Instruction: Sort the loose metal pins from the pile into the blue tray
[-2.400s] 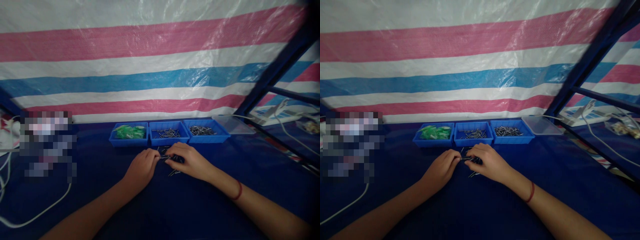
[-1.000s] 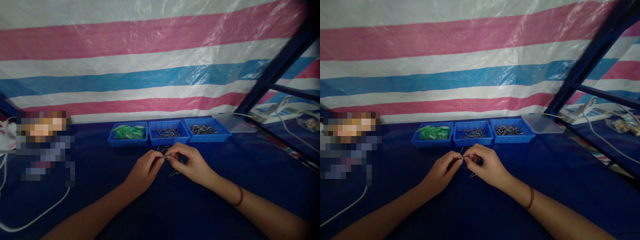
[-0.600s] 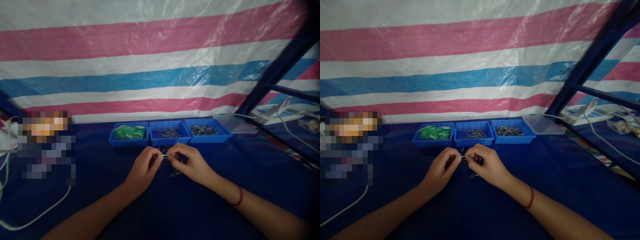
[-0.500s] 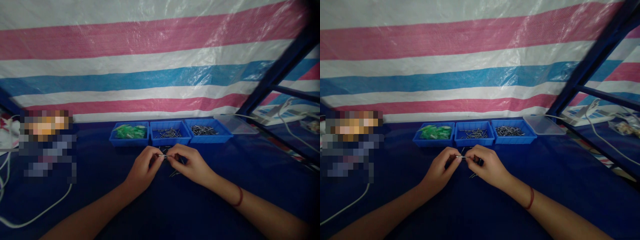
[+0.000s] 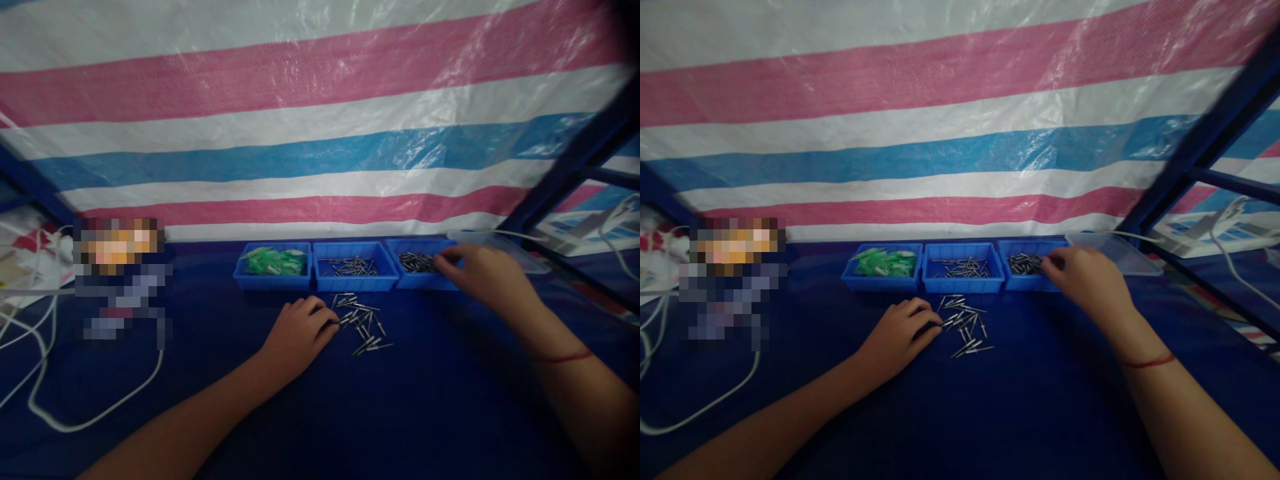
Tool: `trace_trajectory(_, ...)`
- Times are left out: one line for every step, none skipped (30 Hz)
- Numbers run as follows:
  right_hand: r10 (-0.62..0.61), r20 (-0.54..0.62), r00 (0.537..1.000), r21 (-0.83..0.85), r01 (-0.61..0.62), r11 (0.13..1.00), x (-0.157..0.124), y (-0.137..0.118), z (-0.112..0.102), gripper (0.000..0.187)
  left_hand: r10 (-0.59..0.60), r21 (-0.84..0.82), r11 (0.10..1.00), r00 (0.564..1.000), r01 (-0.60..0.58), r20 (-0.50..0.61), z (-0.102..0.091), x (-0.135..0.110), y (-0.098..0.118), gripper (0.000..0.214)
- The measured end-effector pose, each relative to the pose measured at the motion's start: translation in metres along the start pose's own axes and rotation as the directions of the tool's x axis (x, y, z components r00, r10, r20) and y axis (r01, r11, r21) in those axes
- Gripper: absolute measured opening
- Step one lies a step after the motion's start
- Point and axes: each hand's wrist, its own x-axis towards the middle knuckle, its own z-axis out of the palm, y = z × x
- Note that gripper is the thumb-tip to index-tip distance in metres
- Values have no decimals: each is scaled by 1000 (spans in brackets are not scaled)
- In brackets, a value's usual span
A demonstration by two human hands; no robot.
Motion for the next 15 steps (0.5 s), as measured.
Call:
trace_trajectory(6, 27, 1000, -16, -6, 1000, 1, 3, 3, 30, -1, 6, 1000, 1000, 1, 6, -1, 0, 1, 17)
trace_trajectory(-1, 18, 1000, -14, 1, 1000, 1, 3, 5, 30, -3, 13, 1000, 1000, 3, 11, -2, 1, 1, 17)
trace_trajectory(-22, -23, 999, 3, 22, 1000, 0, -1, 6, 30, -4, 18, 1000, 1000, 4, 14, -2, 1, 1, 18)
trace_trajectory(-57, -80, 995, 30, 60, 998, -1, -7, 6, 28, -4, 23, 1000, 1000, 4, 16, -2, 2, 1, 18)
trace_trajectory(-101, -136, 986, 68, 111, 991, -4, -16, 5, 25, -3, 27, 1000, 1000, 2, 17, -2, 2, 1, 19)
trace_trajectory(-153, -186, 971, 119, 177, 977, -7, -27, 3, 22, 0, 33, 999, 1000, -1, 14, -2, 2, 0, 19)
trace_trajectory(-211, -218, 953, 178, 252, 951, -10, -40, 1, 20, 4, 40, 999, 1000, -4, 12, -1, 1, -1, 20)
trace_trajectory(-279, -226, 934, 253, 332, 909, -15, -53, -1, 18, 6, 48, 999, 1000, -6, 6, -1, 1, -2, 20)
trace_trajectory(-360, -217, 907, 336, 416, 845, -19, -66, -2, 18, 8, 57, 998, 1000, -8, 0, 0, 1, -2, 20)
trace_trajectory(-441, -199, 875, 400, 483, 779, -25, -79, -3, 16, 10, 65, 998, 1000, -9, -9, 1, 0, -2, 21)
trace_trajectory(-501, -190, 845, 446, 528, 723, -30, -90, -4, 15, 12, 70, 998, 1000, -11, -17, 1, 0, -2, 21)
trace_trajectory(-545, -186, 818, 479, 560, 676, -35, -100, -3, 13, 14, 69, 998, 1000, -13, -27, 1, 0, -1, 21)
trace_trajectory(-576, -176, 799, 510, 574, 641, -40, -109, -2, 12, 16, 62, 998, 999, -14, -36, 1, 0, 0, 21)
trace_trajectory(-597, -165, 785, 537, 579, 613, -44, -115, -1, 13, 17, 46, 999, 999, -15, -42, 1, -1, 1, 21)
trace_trajectory(-611, -155, 777, 562, 578, 592, -48, -120, 1, 13, 18, 20, 1000, 999, -18, -48, 0, -1, 3, 21)
